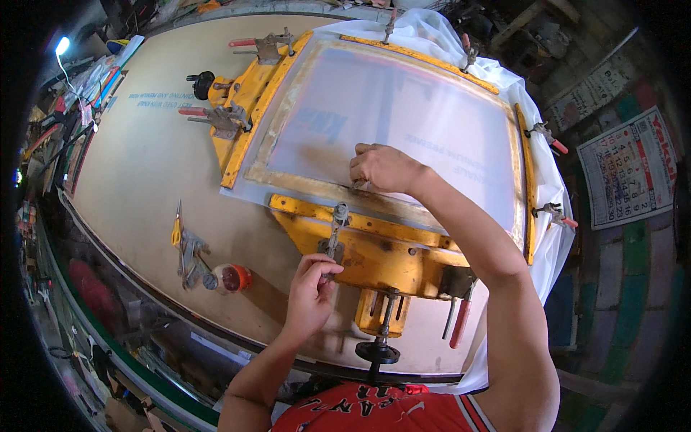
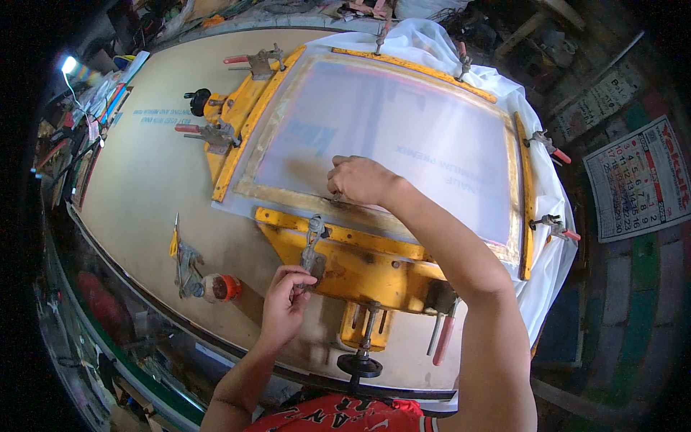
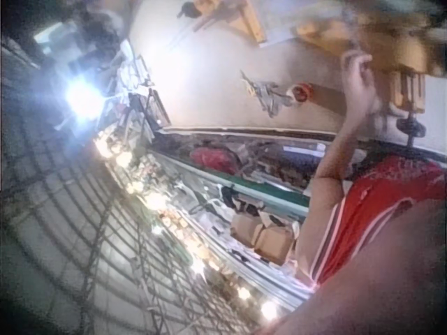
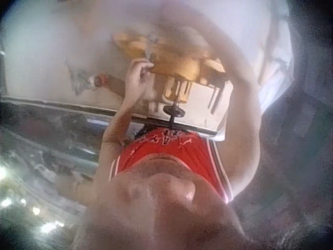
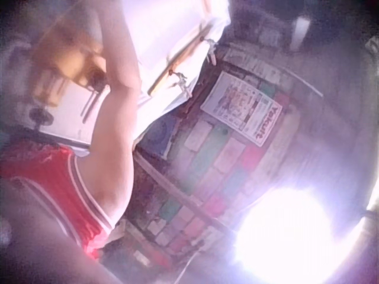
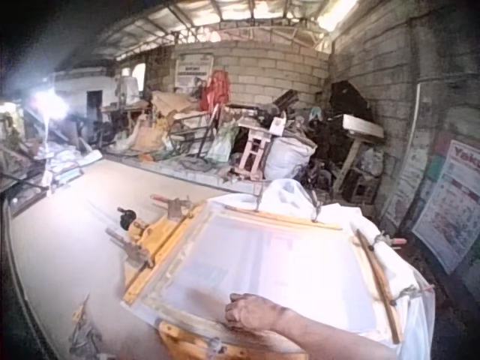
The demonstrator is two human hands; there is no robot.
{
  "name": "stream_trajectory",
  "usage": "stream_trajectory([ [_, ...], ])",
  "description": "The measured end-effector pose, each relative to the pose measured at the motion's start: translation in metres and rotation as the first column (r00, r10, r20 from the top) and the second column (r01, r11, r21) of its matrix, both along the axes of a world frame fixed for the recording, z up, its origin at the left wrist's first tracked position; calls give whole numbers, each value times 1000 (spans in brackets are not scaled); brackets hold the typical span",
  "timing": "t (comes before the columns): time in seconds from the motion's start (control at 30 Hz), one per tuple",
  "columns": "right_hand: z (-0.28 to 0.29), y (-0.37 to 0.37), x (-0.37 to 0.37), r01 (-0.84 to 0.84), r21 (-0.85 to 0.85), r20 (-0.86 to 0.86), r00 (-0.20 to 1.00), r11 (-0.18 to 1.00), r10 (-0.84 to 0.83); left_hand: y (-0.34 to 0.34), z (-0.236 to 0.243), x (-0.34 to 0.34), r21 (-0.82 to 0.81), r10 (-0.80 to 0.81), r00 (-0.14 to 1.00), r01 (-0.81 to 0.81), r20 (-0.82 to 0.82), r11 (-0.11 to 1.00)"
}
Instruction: The person removes clamps and a white cloth from a screen printing frame, then uses scissors to cut and peel off a blue stencil sheet from a second frame. The person works at a cluttered workbench in a workshop environment.
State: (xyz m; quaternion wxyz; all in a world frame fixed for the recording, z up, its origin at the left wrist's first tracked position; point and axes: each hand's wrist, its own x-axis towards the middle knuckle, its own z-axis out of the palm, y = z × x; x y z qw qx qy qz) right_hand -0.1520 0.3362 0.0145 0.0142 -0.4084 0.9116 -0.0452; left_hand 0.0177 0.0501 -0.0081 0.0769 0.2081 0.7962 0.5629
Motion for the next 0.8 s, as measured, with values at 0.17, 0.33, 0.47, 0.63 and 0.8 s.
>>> stream_trajectory([
  [0.17, 2, -9, -6, -11, -13, -65, 998, 1000, 11, 2, 1, 0, 20, 10, 999, -11, 46, 1000],
  [0.33, 3, -5, 2, -29, 13, -28, 999, 999, 29, 1, 1, 0, 29, 11, 998, -13, 68, 1000],
  [0.47, -3, -13, -7, -44, -86, -83, 996, 995, 36, 3, 3, 1, 39, 8, 997, -12, 78, 999],
  [0.63, -7, -8, -4, -65, -107, -7, 998, 992, 64, 0, 2, 2, 43, 16, 995, -21, 101, 999],
  [0.8, 13, -11, -13, -93, 73, 84, 993, 993, 87, 4, 0, 4, 2, 35, 999, -35, 27, 999],
])
